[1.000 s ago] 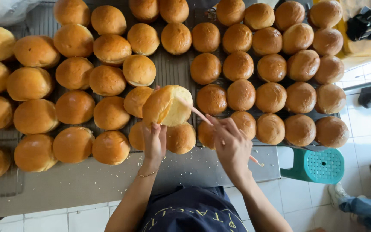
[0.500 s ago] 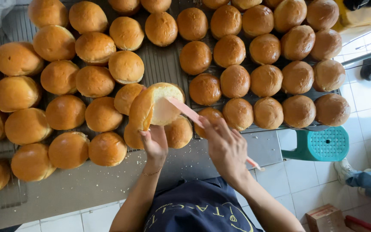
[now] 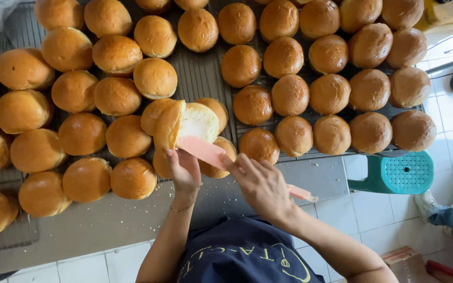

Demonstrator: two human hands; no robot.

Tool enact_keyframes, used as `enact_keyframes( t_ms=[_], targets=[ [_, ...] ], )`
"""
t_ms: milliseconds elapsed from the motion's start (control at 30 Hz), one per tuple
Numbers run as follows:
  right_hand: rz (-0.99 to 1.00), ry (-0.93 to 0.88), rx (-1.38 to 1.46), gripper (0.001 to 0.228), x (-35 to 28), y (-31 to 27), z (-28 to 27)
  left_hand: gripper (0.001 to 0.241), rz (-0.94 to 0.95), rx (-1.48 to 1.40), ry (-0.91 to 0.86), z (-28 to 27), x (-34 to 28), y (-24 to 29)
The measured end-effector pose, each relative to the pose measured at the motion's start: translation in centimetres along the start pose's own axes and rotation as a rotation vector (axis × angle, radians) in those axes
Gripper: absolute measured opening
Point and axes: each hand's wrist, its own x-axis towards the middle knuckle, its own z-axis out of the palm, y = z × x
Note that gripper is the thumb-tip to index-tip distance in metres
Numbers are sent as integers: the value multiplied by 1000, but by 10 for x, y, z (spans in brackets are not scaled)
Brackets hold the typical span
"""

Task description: The person scoops butter from a bowl using a pink spatula and spreads it onto the cut surfaces of round bread rolls. The person repeatedly picks up rolls, applies butter, and places them back on a metal rack.

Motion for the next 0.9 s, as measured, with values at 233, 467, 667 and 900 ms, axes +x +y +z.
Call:
enact_keyframes(
  t_ms=[233,467,667,900],
  targets=[
    [115,-31,214,26,0,29,-16,56,-87,-132,139,42,21,17],
    [572,-89,749,14,-32,77,-23,27,52,685,-49,81,134,26],
    [866,-310,1147,21,-46,106,-11,26,564,1622,-302,36,180,-55],
    [896,-183,1147,20,-31,145,13,26,781,1694,-240,37,168,114]
  ],
)
